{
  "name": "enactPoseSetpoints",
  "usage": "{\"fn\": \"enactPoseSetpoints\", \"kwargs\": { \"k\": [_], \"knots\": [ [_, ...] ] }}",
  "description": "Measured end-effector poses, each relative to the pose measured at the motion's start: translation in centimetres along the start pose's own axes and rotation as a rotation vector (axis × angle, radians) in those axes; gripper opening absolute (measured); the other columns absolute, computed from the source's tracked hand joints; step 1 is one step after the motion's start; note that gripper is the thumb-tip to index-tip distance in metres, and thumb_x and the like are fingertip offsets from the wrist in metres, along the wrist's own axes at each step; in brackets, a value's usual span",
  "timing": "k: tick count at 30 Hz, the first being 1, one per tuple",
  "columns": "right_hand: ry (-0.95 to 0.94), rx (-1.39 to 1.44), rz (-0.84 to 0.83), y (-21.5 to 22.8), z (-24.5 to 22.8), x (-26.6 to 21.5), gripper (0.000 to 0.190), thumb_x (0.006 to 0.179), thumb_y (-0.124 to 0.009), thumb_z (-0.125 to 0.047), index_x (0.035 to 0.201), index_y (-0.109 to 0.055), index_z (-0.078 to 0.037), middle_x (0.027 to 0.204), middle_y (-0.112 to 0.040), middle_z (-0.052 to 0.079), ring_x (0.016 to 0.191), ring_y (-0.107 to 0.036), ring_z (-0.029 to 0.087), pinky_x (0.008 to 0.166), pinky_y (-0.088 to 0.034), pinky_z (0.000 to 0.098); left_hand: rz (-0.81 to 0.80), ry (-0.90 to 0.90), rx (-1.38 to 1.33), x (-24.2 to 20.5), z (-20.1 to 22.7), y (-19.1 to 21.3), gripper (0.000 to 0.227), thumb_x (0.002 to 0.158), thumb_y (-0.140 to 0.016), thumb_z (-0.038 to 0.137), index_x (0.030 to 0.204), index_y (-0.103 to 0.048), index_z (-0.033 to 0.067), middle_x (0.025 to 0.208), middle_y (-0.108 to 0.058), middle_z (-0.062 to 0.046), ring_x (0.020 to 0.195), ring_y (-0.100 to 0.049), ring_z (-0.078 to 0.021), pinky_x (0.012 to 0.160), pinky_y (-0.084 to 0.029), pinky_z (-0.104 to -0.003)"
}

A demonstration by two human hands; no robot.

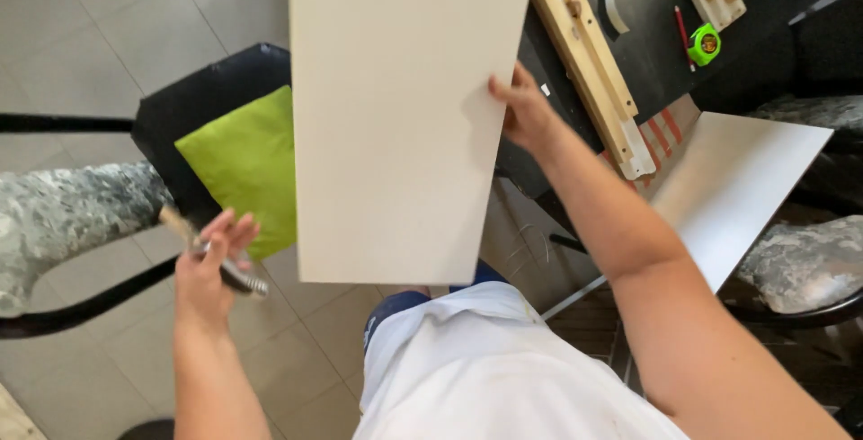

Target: The person uses a utility knife to trim and clean the edges of a white board and a small wooden block. They also handle a cloth and several metal rings on a workshop table.

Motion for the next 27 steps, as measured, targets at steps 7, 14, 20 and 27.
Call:
{"fn": "enactPoseSetpoints", "kwargs": {
  "k": [7,14,20,27],
  "knots": [
    [0.001,-0.179,-0.302,-3.5,-4.5,5.6,0.023,0.092,-0.084,-0.013,0.111,-0.07,-0.01,0.096,-0.079,0.016,0.092,-0.082,0.033,0.082,-0.069,0.0492,-0.107,0.071,-0.267,2.9,-3.3,-13.0,0.055,0.094,-0.076,0.045,0.138,-0.067,0.013,0.124,-0.077,-0.007,0.105,-0.078,-0.0206,0.049,-0.061,-0.025],
    [-0.155,-0.452,-0.304,-0.2,-2.3,5.8,0.026,0.085,-0.09,-0.02,0.102,-0.072,-0.014,0.082,-0.073,0.001,0.077,-0.078,0.016,0.073,-0.063,0.0298,0.082,0.309,-0.494,1.8,-18.3,-18.8,0.048,0.092,-0.081,0.056,0.086,-0.072,0.0087,0.079,-0.072,-0.011,0.068,-0.075,-0.0268,0.048,-0.061,-0.033],
    [-0.256,-0.66,-0.209,6.3,2.2,7.3,0.026,0.089,-0.089,-0.03,0.105,-0.076,-0.016,0.084,-0.073,-0.002,0.077,-0.071,0.011,0.074,-0.056,0.0264,0.172,0.508,-0.573,-0.5,-22.3,-22.9,0.045,0.088,-0.087,0.048,0.078,-0.068,0.0085,0.072,-0.07,-0.008,0.067,-0.077,-0.0263,0.051,-0.066,-0.034],
    [-0.21,-0.923,-0.222,12.4,8.4,11.3,0.038,0.093,-0.084,-0.047,0.115,-0.073,-0.018,0.098,-0.075,0.004,0.092,-0.069,0.019,0.084,-0.052,0.0341,0.245,0.547,-0.607,-2.6,-19.9,-25.9,0.043,0.087,-0.087,0.047,0.076,-0.064,0.0119,0.07,-0.069,-0.006,0.065,-0.076,-0.0233,0.049,-0.065,-0.032]
  ]
}}
Point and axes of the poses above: each hand's wrist, its own x-axis towards the middle knuckle, its own y-axis out of the back of the hand, z = x × y, the point moved 5 cm from there along x, towards the middle knuckle
